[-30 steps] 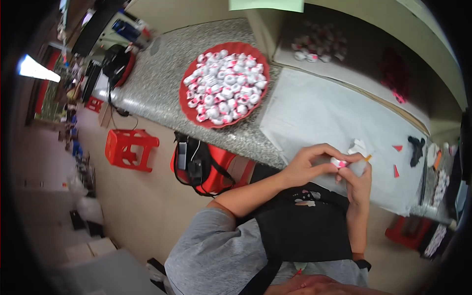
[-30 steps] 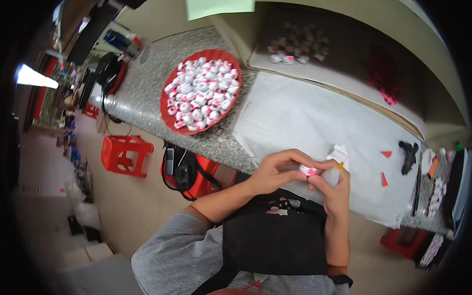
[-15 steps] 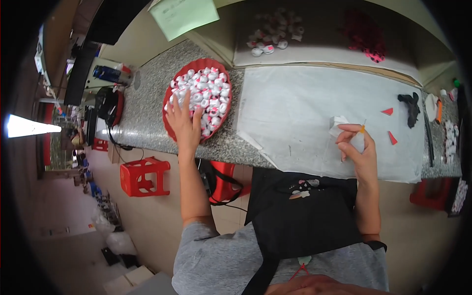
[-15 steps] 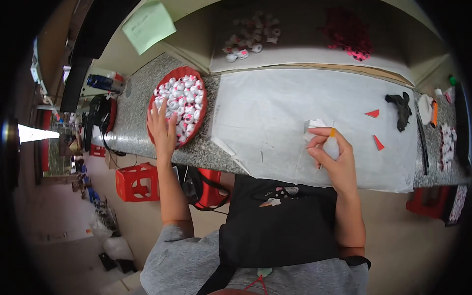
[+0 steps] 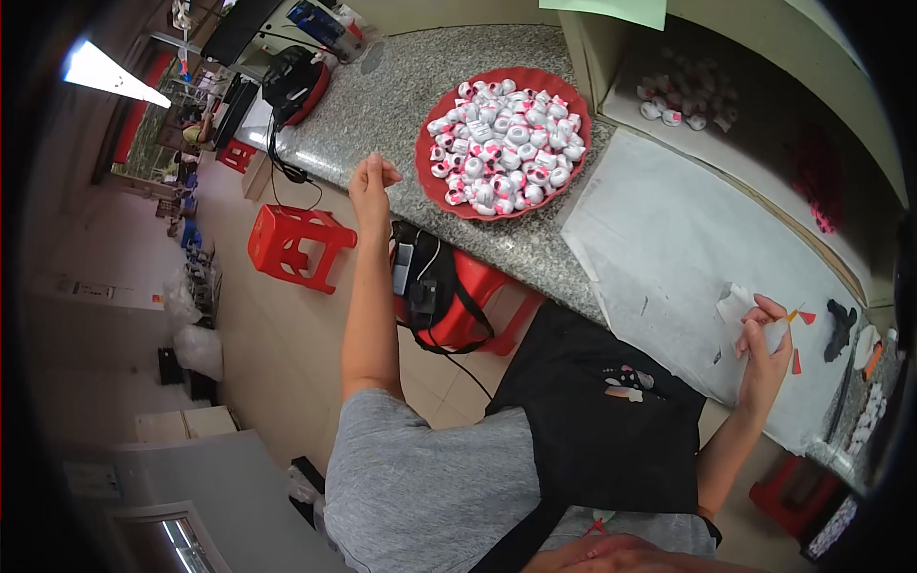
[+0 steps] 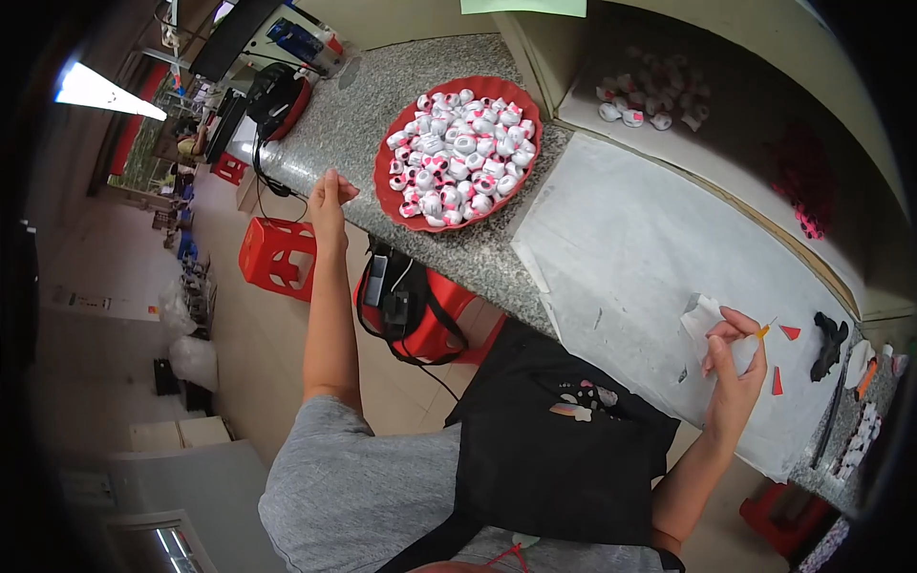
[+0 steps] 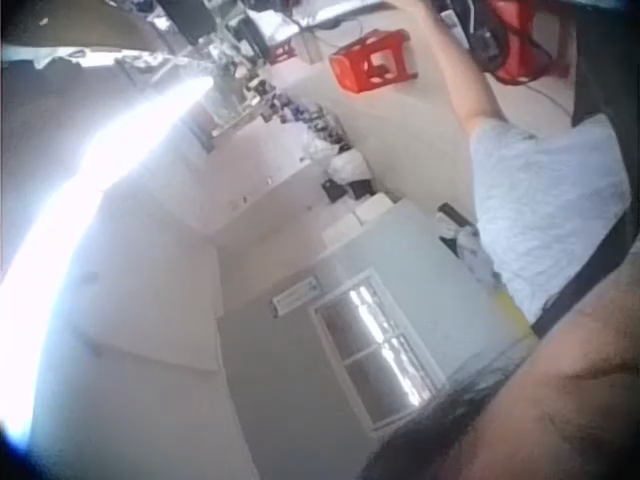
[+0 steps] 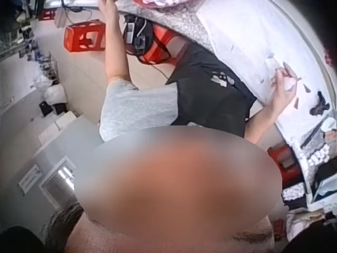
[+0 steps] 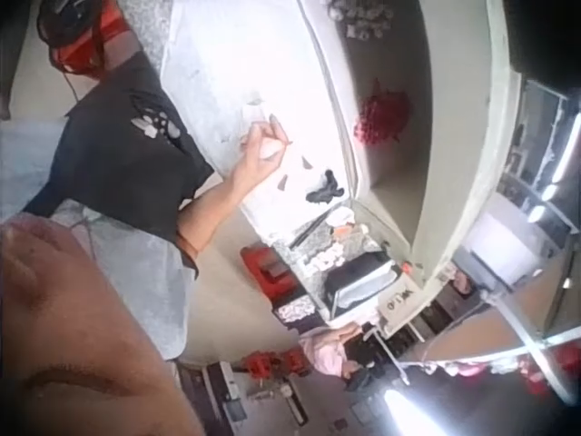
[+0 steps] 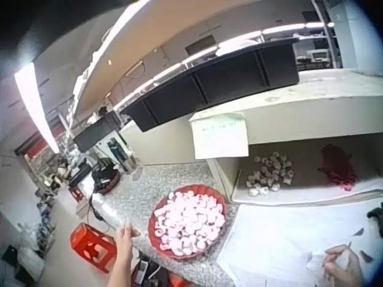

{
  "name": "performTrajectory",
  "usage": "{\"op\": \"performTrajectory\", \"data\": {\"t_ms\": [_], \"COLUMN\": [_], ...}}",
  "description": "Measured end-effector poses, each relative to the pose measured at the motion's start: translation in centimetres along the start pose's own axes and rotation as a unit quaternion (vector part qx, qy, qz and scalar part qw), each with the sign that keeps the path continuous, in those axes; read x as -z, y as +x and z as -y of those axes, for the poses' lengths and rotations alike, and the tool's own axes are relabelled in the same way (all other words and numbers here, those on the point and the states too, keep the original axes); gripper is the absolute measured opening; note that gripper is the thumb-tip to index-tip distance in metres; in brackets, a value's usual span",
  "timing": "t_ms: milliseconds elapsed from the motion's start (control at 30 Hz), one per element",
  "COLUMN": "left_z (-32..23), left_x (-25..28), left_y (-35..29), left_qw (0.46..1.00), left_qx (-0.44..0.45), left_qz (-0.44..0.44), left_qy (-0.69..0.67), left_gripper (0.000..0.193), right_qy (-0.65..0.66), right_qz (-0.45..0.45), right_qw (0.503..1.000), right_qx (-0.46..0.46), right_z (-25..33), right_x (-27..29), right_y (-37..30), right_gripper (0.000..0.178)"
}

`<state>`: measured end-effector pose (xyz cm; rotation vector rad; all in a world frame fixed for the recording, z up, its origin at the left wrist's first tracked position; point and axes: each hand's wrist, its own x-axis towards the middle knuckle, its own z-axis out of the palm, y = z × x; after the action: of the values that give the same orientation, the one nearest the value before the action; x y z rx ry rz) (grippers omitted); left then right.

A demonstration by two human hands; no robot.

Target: Gluing small bows onto plastic toy heads at a factory workbench.

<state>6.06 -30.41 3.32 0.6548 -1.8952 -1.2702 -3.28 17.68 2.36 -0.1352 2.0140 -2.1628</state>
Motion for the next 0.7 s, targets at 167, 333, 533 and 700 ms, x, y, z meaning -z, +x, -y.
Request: {"op": "performTrajectory", "data": {"t_ms": [167,333,533,700], "left_z": [-0.4,0.3,1.0,-0.5], "left_x": [-0.5,-2.2,-1.8,-2.2], "left_y": [-0.6,-0.6,1.1,-1.8], "left_qw": [0.969,0.966,0.868,0.849], "left_qx": [-0.13,0.226,0.329,0.385], "left_qz": [-0.063,0.124,0.326,0.268], "left_qy": [0.2,0.032,-0.18,-0.242], "left_gripper": [0.027,0.042,0.043,0.046], "right_qy": [-0.016,-0.026,-0.033,-0.018], "right_qz": [0.0,-0.032,-0.033,-0.047], "right_qw": [1.0,0.999,0.999,0.999], "right_qx": [0.004,-0.012,0.011,0.008], "right_z": [-0.1,-0.7,-0.4,1.1], "right_x": [-0.2,0.5,0.2,-0.8], "right_y": [0.1,0.0,-0.2,-0.2], "right_gripper": [0.027,0.028,0.028,0.027]}}
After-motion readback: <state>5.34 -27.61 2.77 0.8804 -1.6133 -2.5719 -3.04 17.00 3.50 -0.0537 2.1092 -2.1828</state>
